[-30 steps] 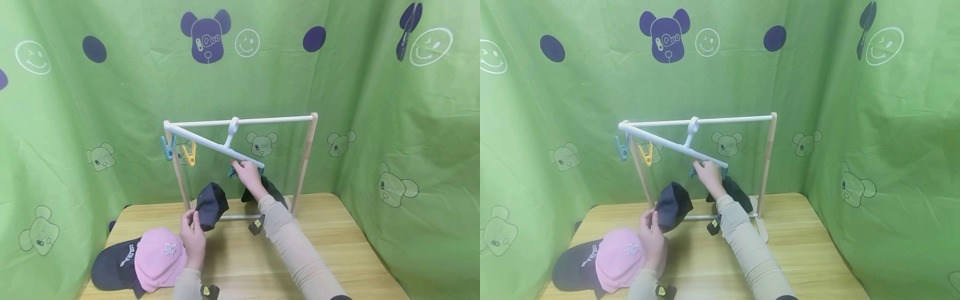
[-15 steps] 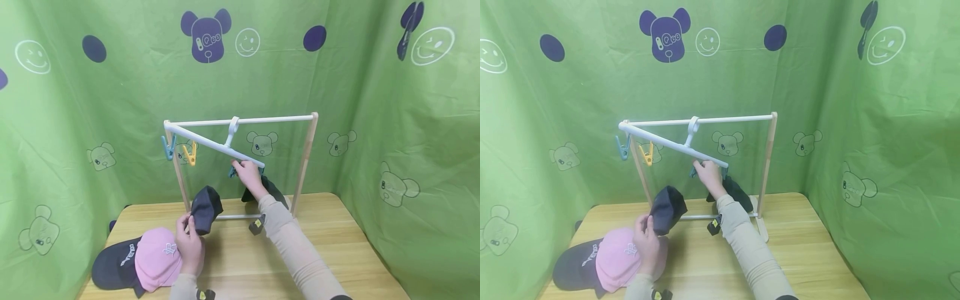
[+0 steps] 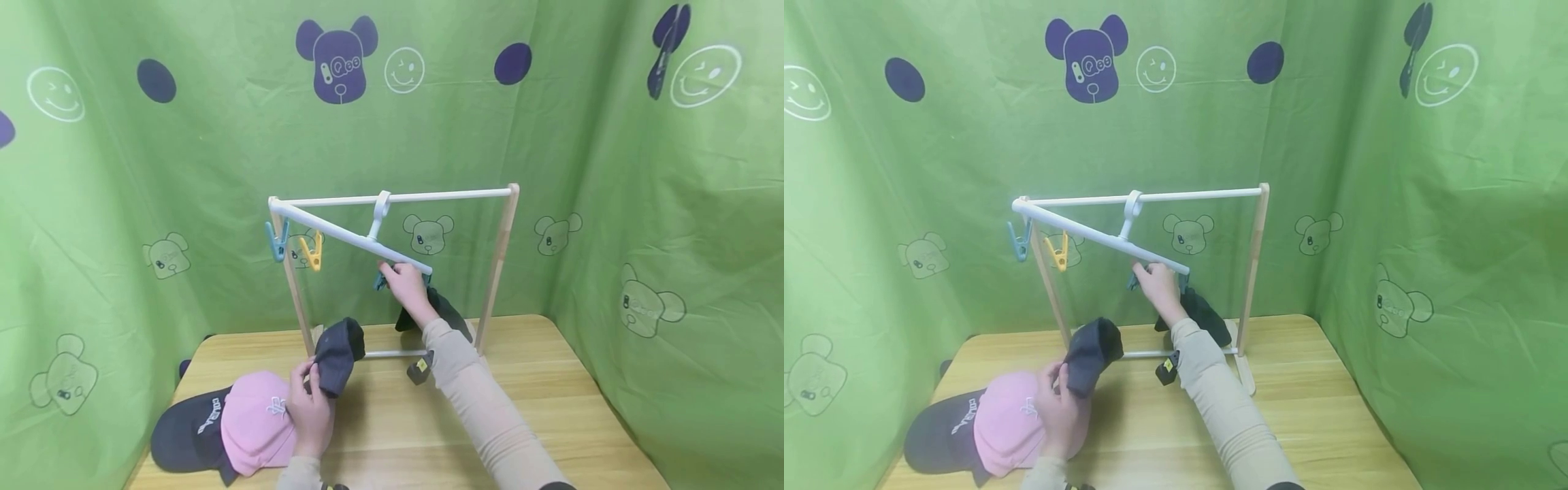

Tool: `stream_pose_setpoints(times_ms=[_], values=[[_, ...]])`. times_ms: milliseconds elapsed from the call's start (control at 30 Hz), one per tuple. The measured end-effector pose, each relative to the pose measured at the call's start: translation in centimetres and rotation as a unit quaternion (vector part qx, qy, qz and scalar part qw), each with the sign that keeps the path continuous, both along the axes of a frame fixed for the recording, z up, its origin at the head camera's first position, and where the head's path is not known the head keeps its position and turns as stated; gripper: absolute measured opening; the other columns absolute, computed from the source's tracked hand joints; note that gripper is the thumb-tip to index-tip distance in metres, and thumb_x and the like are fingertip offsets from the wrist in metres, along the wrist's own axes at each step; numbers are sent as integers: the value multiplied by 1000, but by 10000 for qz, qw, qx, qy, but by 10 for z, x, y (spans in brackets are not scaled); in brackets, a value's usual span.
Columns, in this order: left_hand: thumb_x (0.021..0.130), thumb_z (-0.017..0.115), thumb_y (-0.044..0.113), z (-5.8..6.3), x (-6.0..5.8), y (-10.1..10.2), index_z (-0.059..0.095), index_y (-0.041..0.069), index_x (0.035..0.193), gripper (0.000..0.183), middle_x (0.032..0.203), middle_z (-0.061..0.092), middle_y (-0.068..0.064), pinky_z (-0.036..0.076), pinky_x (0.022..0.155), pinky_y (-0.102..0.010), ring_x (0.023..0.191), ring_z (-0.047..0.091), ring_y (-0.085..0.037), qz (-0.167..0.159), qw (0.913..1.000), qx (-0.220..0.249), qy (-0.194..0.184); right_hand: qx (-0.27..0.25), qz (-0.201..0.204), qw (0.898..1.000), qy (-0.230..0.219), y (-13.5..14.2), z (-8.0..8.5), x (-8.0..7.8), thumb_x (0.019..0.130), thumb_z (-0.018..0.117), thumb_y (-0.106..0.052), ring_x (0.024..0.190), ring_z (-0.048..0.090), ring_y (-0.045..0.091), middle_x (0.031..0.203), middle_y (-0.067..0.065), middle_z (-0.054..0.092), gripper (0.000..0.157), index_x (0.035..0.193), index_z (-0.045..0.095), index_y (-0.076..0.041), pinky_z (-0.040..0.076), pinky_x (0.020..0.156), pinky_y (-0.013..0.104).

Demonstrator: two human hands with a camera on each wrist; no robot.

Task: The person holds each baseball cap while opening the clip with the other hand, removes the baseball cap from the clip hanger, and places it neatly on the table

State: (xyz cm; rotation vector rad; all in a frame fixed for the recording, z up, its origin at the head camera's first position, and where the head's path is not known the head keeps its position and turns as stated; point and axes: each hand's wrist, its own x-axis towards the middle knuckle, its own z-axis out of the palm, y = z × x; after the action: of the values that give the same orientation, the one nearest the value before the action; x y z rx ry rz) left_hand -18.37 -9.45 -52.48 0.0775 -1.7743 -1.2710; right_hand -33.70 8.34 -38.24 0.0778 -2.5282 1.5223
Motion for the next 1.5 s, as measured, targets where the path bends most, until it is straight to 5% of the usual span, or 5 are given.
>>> stream_pose_setpoints(times_ms=[167, 767, 1500], values=[[93, 59, -2, -5, 1, 4, 63, -2, 102, 11, 100, 72, -17, 44, 96, -6, 96, 69, -33, 212, 9996, -130, 143, 13, -12, 10000, -9, 0, -1, 0, 93, 57, -47, 48, 37, 12, 57, -2, 52, 47, 59, 46, -15, 29, 44, 24], [82, 65, -13, -34, 3, 20, 65, -2, 98, 19, 93, 71, -12, 42, 96, -4, 94, 68, -19, 105, 9960, -550, 696, -5, -56, 10000, 29, -1, -3, -1, 93, 56, -47, 48, 35, 12, 55, -3, 50, 48, 59, 45, -15, 28, 45, 23], [80, 67, -10, -55, 12, 35, 63, -3, 92, 14, 86, 66, -11, 46, 85, -8, 80, 64, -26, -12, 9960, -851, 266, 38, -120, 9998, 142, -1, -5, -3, 92, 57, -49, 47, 36, 12, 54, -3, 49, 49, 58, 47, -15, 28, 44, 24]])
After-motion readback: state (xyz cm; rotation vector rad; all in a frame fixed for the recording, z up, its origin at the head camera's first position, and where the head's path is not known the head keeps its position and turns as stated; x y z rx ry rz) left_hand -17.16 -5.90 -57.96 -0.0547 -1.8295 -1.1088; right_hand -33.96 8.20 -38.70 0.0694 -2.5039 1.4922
